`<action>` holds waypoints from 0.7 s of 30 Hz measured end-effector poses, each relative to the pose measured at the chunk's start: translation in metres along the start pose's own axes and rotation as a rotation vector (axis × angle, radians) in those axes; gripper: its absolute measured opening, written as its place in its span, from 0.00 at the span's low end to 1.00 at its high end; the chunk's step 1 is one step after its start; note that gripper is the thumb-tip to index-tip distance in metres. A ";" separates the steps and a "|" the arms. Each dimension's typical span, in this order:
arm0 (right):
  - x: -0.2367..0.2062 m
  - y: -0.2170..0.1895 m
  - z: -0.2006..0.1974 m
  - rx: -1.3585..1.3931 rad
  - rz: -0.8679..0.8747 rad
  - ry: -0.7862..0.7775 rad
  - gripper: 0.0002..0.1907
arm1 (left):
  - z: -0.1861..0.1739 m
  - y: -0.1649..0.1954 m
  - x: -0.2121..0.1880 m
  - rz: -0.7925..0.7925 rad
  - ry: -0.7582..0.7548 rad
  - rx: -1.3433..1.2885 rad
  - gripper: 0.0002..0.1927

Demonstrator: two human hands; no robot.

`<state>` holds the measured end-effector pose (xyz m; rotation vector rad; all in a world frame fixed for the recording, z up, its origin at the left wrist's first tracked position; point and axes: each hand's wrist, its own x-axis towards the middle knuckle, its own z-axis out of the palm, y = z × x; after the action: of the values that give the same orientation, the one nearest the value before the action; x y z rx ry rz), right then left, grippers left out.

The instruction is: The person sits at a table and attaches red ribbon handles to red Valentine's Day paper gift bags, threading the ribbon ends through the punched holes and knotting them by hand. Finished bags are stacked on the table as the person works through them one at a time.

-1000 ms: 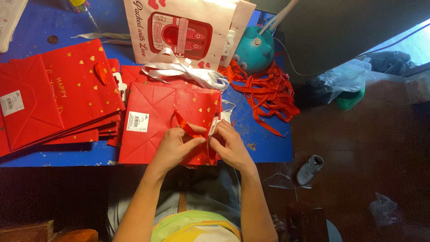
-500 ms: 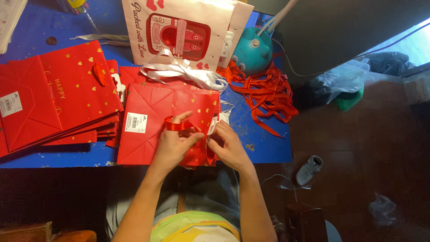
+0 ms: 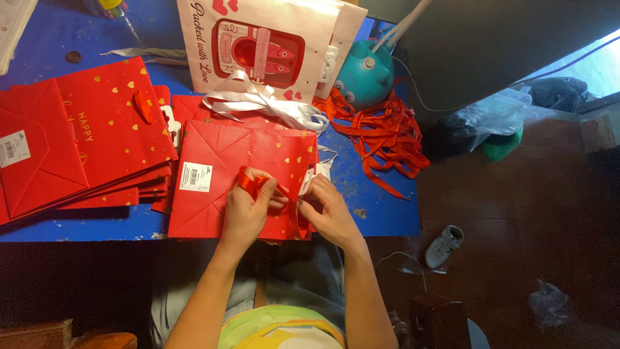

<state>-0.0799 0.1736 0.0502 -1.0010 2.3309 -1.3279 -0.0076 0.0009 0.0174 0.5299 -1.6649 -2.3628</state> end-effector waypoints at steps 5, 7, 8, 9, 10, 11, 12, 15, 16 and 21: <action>0.000 -0.002 -0.001 0.047 0.007 -0.003 0.09 | -0.010 0.007 -0.003 0.100 -0.139 0.439 0.12; 0.000 -0.001 0.000 0.054 0.000 0.002 0.09 | -0.013 0.007 -0.004 0.199 -0.166 0.413 0.10; 0.000 -0.001 0.000 0.057 -0.003 0.007 0.10 | -0.012 0.006 -0.004 0.249 -0.182 0.400 0.10; 0.000 0.000 0.000 0.044 -0.007 0.005 0.09 | -0.010 0.003 -0.004 0.182 -0.149 0.335 0.09; 0.000 0.002 0.000 0.031 -0.011 0.003 0.09 | -0.008 0.000 -0.004 0.114 -0.115 0.269 0.09; -0.001 0.003 0.001 0.019 -0.015 0.000 0.09 | -0.006 -0.002 -0.005 0.046 -0.082 0.204 0.10; -0.002 0.004 0.001 0.020 -0.013 0.003 0.09 | -0.006 -0.005 -0.004 0.055 -0.059 0.146 0.10; -0.002 0.008 0.002 0.009 0.026 -0.004 0.07 | -0.007 -0.009 0.000 0.071 -0.008 -0.025 0.11; -0.002 0.008 0.002 -0.004 0.061 -0.012 0.07 | -0.007 -0.010 0.001 0.069 -0.008 -0.077 0.11; -0.001 0.007 -0.002 0.043 -0.062 -0.003 0.15 | -0.014 -0.010 0.000 0.077 0.041 -0.220 0.12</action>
<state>-0.0830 0.1779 0.0451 -1.0701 2.2764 -1.3922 -0.0020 -0.0076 0.0039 0.4622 -1.3606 -2.4210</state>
